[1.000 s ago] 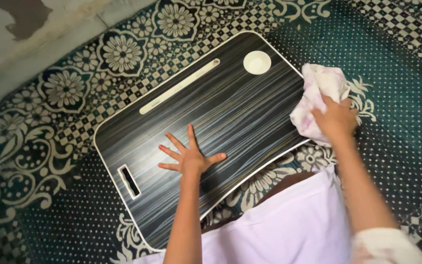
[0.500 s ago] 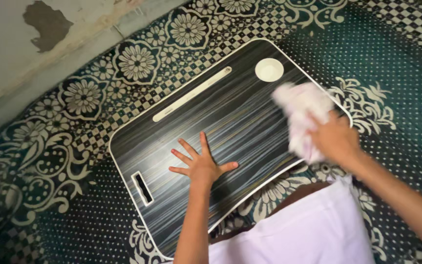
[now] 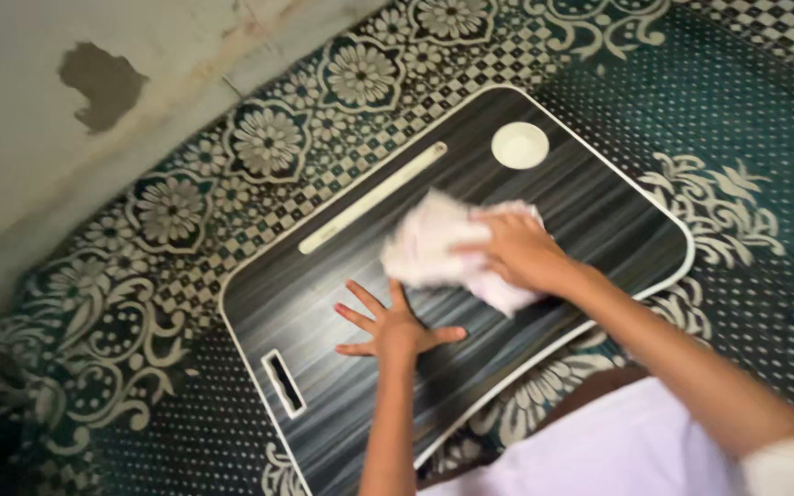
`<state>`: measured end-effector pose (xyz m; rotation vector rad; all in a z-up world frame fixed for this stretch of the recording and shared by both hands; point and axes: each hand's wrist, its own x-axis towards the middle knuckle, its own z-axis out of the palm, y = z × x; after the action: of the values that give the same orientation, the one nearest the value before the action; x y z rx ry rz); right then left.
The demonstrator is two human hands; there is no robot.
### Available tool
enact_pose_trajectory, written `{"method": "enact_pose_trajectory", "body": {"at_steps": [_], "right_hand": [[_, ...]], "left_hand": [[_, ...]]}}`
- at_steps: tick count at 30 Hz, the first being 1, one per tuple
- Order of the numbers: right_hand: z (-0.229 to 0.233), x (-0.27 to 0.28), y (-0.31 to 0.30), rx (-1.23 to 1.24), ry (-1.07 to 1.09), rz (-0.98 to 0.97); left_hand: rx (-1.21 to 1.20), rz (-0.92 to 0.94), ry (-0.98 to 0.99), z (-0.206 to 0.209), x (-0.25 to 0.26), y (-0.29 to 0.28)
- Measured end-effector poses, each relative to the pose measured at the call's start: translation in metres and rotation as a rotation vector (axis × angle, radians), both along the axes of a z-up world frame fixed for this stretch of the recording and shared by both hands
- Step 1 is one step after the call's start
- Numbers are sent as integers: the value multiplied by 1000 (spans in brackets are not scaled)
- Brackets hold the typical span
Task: The person wipes the surface of a portable table with a cloth, then turns the table over to wipe the underside and legs before returning it to its upright position and wiping the surface again.
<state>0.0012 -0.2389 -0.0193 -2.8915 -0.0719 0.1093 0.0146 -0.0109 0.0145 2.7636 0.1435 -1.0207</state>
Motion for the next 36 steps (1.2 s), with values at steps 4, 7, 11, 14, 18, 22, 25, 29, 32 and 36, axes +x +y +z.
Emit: {"method": "enact_pose_trajectory", "body": {"at_steps": [4,7,11,14,18,22,25,29,32,36], "right_hand": [[3,-8,-22,122,-190,305],[2,21,-21,74,-180,248],[-1,61,17,-11,-192,-16],[-11,86,-19,-170,-128,-164],[-22,89,-87,-88,-311,-502],[-45,104,-85,9,-277,-804],[-60,121,-36,-109,-277,-595],[-52,96,59,-3,-219,87],[-35,73,104,75,-432,252],[-27,94,86,83,-275,164]], "left_hand": [[4,-5,33,0,2,1],[28,-3,56,5,2,-2],[30,3,76,12,7,-3],[57,-33,119,4,12,-3],[49,-16,111,8,9,-4],[50,-19,97,13,9,-4],[42,-23,95,10,8,-4],[72,-50,120,8,10,-6],[121,-76,166,10,14,-5],[73,-53,117,13,8,-4]]}}
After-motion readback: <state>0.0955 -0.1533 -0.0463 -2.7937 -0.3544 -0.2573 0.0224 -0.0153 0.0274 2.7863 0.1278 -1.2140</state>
